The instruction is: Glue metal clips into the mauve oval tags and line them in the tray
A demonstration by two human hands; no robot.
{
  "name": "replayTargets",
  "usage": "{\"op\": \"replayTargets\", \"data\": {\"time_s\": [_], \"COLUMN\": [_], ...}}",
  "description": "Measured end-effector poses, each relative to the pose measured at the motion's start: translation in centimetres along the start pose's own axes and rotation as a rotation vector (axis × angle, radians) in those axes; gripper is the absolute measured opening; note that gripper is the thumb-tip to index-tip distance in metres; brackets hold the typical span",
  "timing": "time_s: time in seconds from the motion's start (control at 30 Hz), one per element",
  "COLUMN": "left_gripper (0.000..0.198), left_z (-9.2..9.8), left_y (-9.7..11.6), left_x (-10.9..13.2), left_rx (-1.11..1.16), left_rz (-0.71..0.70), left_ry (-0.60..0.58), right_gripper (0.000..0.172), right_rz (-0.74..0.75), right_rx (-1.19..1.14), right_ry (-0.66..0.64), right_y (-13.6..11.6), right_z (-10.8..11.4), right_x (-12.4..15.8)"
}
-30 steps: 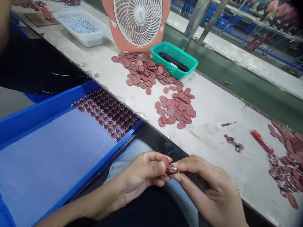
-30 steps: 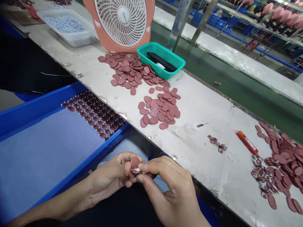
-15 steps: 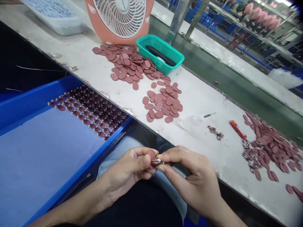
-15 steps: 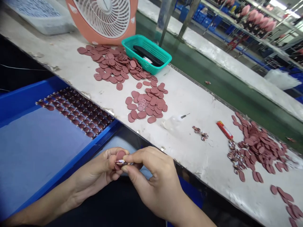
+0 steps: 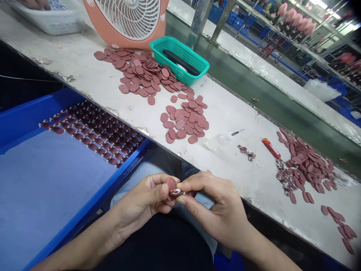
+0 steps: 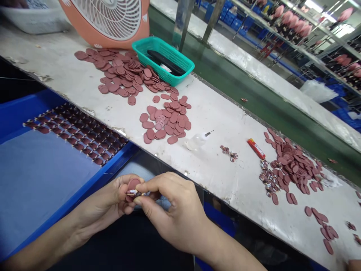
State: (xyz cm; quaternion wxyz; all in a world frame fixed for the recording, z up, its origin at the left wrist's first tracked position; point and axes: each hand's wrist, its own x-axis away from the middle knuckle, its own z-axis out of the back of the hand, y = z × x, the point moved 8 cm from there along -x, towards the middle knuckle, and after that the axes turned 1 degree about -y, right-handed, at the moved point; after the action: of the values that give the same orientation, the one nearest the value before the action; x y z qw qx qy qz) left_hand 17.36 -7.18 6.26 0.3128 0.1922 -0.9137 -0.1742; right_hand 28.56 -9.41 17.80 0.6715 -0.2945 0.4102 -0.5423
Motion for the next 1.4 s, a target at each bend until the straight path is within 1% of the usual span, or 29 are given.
{"op": "replayTargets", "data": {"time_s": [0.03,0.13,0.17,0.2,0.3,0.37,0.57,0.7,0.8,0.87,0.93,0.97,1.0,1.03,1.1,1.13,1.17,1.23,1.3,1.4], "left_gripper": [0.041,0.039,0.038,0.038,0.040,0.043,0.044,0.045,0.043,0.046,0.056,0.062,0.066,0.064,0.052,0.046,0.042,0.039,0.037,0.032], "left_z": [0.0,-0.1,-0.2,-0.3,-0.4,-0.2,0.0,0.3,0.4,0.6,0.9,1.1,1.6,2.1,3.3,3.6,3.5,2.8,2.3,2.8], "left_y": [0.0,0.0,0.1,0.1,0.2,0.2,0.3,0.3,0.5,0.8,1.4,1.8,2.3,3.0,4.6,5.3,5.8,6.4,6.8,7.4], "left_x": [0.1,0.2,0.2,0.2,0.1,0.0,0.0,0.1,-0.1,-0.3,-0.6,-0.7,-0.8,-0.7,-0.1,0.4,0.9,1.3,1.3,1.4], "left_rx": [-0.002,0.007,0.009,0.007,-0.009,-0.015,0.018,0.025,0.015,-0.022,-0.102,-0.143,-0.177,-0.198,-0.216,-0.227,-0.240,-0.275,-0.309,-0.348], "left_rz": [0.006,0.003,0.001,-0.001,0.001,0.002,0.006,0.010,0.010,-0.005,-0.038,-0.065,-0.109,-0.173,-0.344,-0.427,-0.496,-0.575,-0.606,-0.638], "left_ry": [-0.001,-0.025,-0.035,-0.041,-0.031,-0.009,0.038,0.074,0.042,-0.005,-0.043,-0.038,-0.002,0.069,0.262,0.337,0.384,0.393,0.377,0.430], "right_gripper": [0.017,0.039,0.044,0.043,0.020,0.015,0.014,0.015,0.014,0.013,0.014,0.015,0.015,0.015,0.016,0.017,0.018,0.022,0.023,0.019], "right_rz": [0.019,0.065,0.071,0.078,0.097,0.099,0.118,0.098,0.104,0.119,0.140,0.155,0.173,0.195,0.261,0.305,0.349,0.420,0.450,0.464], "right_rx": [0.000,0.009,0.016,0.023,0.027,0.012,0.011,-0.004,0.009,0.025,0.050,0.083,0.138,0.211,0.385,0.470,0.545,0.655,0.696,0.677], "right_ry": [-0.009,-0.005,-0.003,0.000,-0.012,-0.011,-0.009,-0.022,-0.028,-0.017,0.019,0.054,0.100,0.154,0.258,0.297,0.322,0.344,0.343,0.362], "right_y": [-0.2,-0.5,-0.5,-0.4,-0.2,0.0,-0.1,0.2,0.1,-0.1,-0.2,-0.3,-0.4,-0.5,-0.8,-1.0,-1.2,-1.5,-1.5,-1.3], "right_z": [0.0,0.3,0.4,0.4,0.3,0.2,-0.1,-0.4,-0.4,-0.2,0.1,0.2,0.4,0.5,0.3,-0.1,-0.6,-1.9,-3.0,-4.2], "right_x": [0.1,0.4,0.5,0.5,0.4,0.2,-0.2,-0.3,-0.7,-1.0,-1.3,-1.4,-1.5,-1.6,-1.6,-1.6,-1.6,-1.7,-2.0,-2.6]}}
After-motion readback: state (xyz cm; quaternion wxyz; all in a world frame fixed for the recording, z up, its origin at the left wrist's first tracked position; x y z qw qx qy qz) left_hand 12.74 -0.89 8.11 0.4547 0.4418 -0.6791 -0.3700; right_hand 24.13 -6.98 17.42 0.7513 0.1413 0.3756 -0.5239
